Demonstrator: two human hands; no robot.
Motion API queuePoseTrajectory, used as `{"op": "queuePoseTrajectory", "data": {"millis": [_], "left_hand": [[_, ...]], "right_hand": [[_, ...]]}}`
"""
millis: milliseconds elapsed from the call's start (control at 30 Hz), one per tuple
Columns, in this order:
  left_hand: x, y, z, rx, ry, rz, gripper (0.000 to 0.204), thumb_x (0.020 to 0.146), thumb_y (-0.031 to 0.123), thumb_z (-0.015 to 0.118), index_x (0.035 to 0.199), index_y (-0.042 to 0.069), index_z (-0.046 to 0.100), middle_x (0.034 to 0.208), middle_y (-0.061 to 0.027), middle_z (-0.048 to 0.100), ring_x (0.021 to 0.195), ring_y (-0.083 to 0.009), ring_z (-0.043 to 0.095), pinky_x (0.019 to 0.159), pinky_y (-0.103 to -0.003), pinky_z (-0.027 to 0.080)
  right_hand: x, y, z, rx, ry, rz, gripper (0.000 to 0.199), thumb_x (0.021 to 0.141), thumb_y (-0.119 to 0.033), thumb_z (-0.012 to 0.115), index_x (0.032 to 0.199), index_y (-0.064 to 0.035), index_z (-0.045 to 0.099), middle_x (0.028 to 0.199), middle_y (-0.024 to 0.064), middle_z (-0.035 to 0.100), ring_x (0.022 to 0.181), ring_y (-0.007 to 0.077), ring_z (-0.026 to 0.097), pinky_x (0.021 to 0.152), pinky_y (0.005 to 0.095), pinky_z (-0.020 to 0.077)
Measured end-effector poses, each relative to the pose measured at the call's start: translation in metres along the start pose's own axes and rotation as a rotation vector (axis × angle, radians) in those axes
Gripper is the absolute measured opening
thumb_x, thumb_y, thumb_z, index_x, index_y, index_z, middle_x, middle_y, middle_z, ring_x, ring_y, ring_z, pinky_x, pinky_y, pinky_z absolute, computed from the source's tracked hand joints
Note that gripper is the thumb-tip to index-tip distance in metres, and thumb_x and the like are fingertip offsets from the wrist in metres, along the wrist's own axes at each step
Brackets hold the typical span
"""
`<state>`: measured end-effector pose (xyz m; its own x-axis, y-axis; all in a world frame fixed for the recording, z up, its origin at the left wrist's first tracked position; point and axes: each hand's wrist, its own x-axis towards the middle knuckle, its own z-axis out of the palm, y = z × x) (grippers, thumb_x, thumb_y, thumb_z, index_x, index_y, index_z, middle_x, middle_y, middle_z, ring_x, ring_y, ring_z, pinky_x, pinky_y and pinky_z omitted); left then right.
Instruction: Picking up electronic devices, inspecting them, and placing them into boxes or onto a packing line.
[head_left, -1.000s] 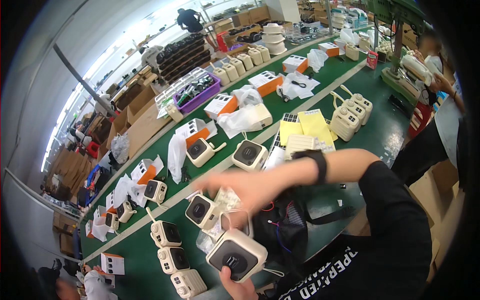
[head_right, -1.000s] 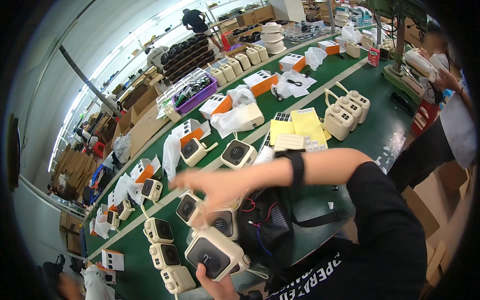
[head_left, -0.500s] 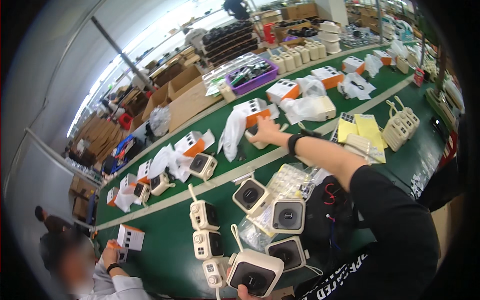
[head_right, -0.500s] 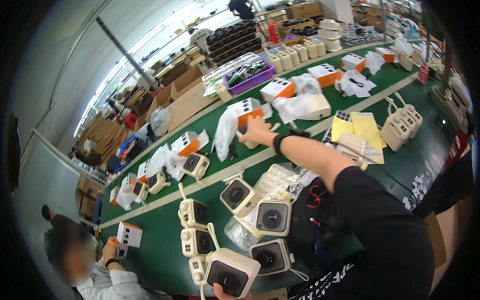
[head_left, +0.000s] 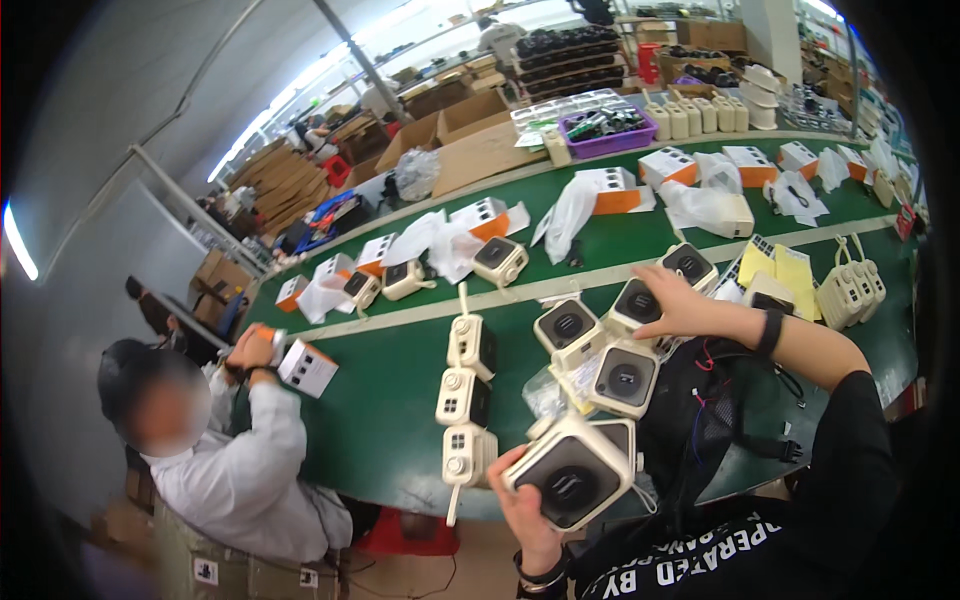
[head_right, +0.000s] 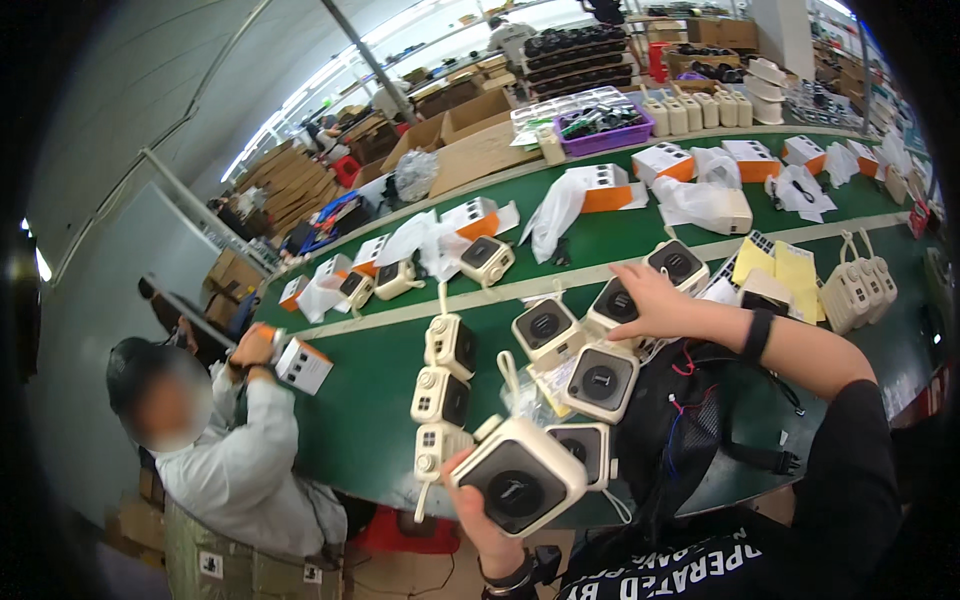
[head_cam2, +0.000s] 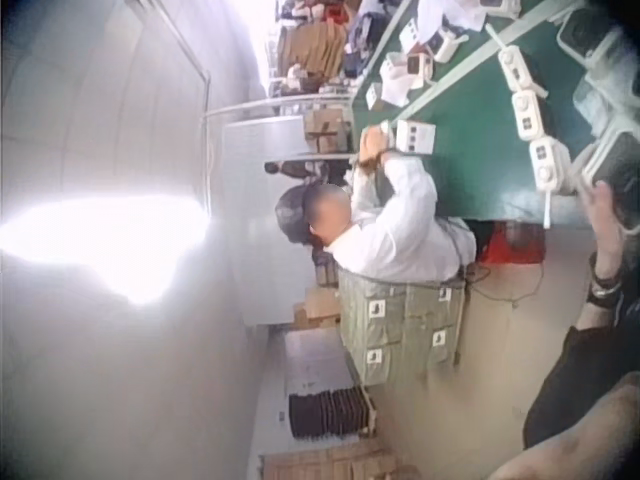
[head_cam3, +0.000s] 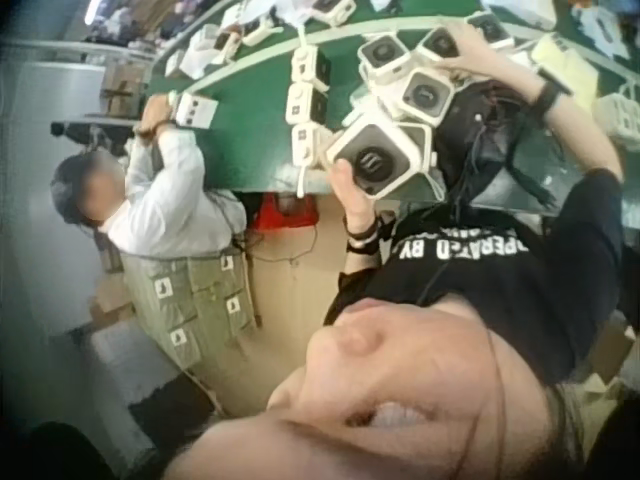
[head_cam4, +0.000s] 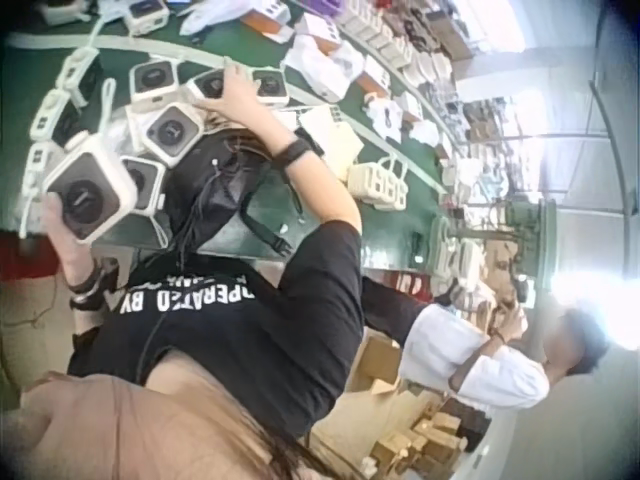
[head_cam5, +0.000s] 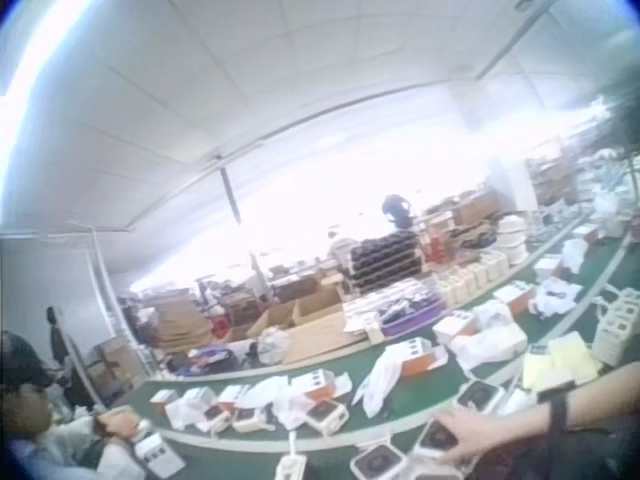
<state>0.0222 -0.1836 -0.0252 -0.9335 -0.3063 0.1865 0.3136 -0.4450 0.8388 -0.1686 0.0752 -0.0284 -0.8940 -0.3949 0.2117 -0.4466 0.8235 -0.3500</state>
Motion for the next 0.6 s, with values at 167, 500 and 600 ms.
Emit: {"op": "queuePoseTrajectory", "data": {"millis": [167,500,600], "left_hand": [[-0.022,-0.005,0.023,0.097,-0.129,0.117,0.057,0.074,0.032,0.069,0.114,0.000,0.044,0.108,-0.0141,0.048,0.095,-0.0186,0.048,0.086,-0.030,0.037],[-0.040,-0.043,0.117,0.161,-0.488,0.022,0.054,0.079,0.039,0.059,0.111,0.000,0.041,0.105,-0.0153,0.047,0.095,-0.0204,0.047,0.083,-0.032,0.038],[-0.035,-0.042,0.146,0.119,-0.453,-0.186,0.058,0.086,0.049,0.045,0.115,0.000,0.039,0.105,-0.0123,0.048,0.094,-0.0188,0.049,0.082,-0.029,0.040]], "right_hand": [[-0.087,-0.092,-0.070,0.891,-0.247,-0.166,0.077,0.076,-0.028,0.069,0.133,0.0031,0.027,0.129,0.0196,0.039,0.120,0.0265,0.038,0.100,0.0351,0.0307],[-0.206,-0.085,-0.074,1.321,0.185,-0.016,0.086,0.081,-0.014,0.065,0.140,-0.0017,0.003,0.135,0.0158,0.031,0.122,0.0234,0.038,0.099,0.0349,0.0336],[-0.218,-0.075,-0.072,1.510,0.251,-0.022,0.079,0.085,-0.016,0.060,0.140,-0.0018,0.005,0.140,0.0154,0.023,0.127,0.0221,0.030,0.103,0.0334,0.0258]]}}
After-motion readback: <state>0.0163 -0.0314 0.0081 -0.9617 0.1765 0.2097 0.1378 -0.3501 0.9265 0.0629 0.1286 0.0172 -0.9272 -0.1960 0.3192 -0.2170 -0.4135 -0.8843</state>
